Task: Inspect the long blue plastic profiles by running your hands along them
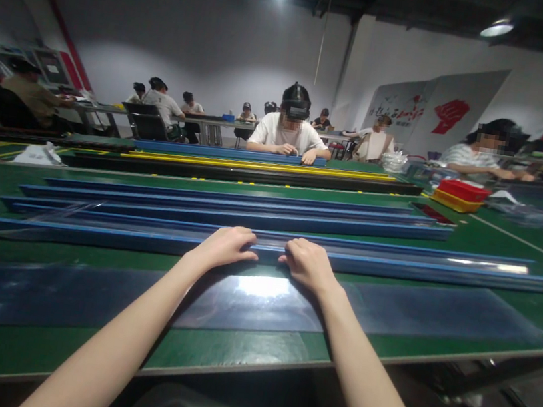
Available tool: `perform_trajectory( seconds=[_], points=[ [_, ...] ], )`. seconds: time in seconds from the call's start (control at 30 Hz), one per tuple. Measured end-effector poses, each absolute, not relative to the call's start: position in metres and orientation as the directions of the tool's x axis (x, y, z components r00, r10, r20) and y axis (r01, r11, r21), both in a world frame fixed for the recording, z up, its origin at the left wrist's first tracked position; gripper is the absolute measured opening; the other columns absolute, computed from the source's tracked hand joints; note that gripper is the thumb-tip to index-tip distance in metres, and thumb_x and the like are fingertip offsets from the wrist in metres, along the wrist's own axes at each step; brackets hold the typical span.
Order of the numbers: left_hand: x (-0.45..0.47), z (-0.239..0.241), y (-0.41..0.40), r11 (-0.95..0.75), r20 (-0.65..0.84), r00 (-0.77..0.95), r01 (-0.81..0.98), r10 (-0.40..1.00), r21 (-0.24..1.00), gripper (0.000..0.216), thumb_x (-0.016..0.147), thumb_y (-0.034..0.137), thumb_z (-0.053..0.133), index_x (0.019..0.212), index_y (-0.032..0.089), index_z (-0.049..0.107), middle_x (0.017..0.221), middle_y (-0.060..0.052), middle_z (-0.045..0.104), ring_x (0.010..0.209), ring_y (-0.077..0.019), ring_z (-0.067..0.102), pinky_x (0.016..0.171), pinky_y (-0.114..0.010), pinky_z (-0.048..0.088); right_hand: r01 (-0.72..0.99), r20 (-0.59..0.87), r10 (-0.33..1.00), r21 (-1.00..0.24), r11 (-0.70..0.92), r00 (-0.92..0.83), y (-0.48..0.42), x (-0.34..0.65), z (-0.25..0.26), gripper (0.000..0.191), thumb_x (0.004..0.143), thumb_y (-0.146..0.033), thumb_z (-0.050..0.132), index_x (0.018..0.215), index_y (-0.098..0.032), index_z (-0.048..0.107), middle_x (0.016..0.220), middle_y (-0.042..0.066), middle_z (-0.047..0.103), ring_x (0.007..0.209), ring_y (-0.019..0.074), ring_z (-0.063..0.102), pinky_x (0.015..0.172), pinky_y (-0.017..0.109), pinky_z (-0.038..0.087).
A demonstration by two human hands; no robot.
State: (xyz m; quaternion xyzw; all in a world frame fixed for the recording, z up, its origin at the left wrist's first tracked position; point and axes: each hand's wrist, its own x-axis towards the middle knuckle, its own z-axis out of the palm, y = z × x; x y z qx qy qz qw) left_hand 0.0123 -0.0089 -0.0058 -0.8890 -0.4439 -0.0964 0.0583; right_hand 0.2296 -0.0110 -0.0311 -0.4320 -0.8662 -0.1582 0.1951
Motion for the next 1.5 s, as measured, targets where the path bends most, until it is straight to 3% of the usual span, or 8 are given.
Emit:
perform_trajectory(
  seconds=[0.57,0.83,1.0,1.5],
  points=[
    [0.015,-0.006,-0.01,-0.661,0.223,0.657,0.748,0.72,-0.068,0.018,0.081,0.036,0.054,0.084,0.018,0.059,0.093,-0.003,0.062,0.089,-0.0177,0.053,0.072,-0.026,0.042,0.868,0.481,0.748,0.055,0.494,-0.457,-0.016,0.252,-0.031,0.018,0.082,-0.033,0.046,0.077,-0.018,0.055,0.077,0.005,0.06,0.071,0.0177,0.053,0.06,0.025,0.032],
    [0.015,-0.008,-0.008,-0.664,0.223,0.656,0.746,0.722,-0.044,0.018,0.081,0.035,0.053,0.086,0.018,0.06,0.093,-0.004,0.063,0.089,-0.0184,0.055,0.075,-0.027,0.043,0.839,0.422,0.749,0.058,0.54,-0.511,-0.017,0.241,-0.029,0.022,0.084,-0.034,0.042,0.087,-0.018,0.057,0.085,0.007,0.062,0.078,0.0185,0.054,0.069,0.026,0.034],
    [0.015,-0.008,-0.008,-0.667,0.221,0.655,0.745,0.723,-0.024,0.017,0.081,0.034,0.053,0.086,0.018,0.06,0.093,-0.004,0.063,0.089,-0.0186,0.055,0.076,-0.027,0.043,0.828,0.479,0.727,-0.001,0.561,-0.492,-0.012,0.238,-0.028,0.025,0.085,-0.037,0.041,0.088,-0.017,0.057,0.086,0.006,0.065,0.081,0.019,0.056,0.073,0.028,0.035],
    [0.017,-0.007,-0.01,-0.653,0.212,0.638,0.758,0.74,-0.003,0.018,0.082,0.032,0.051,0.085,0.018,0.061,0.091,-0.004,0.064,0.087,-0.0185,0.059,0.07,-0.025,0.043,0.802,0.412,0.733,-0.011,0.598,-0.541,-0.015,0.233,-0.028,0.026,0.085,-0.032,0.04,0.094,-0.018,0.059,0.089,0.007,0.065,0.083,0.0176,0.058,0.073,0.026,0.037]
  ],
)
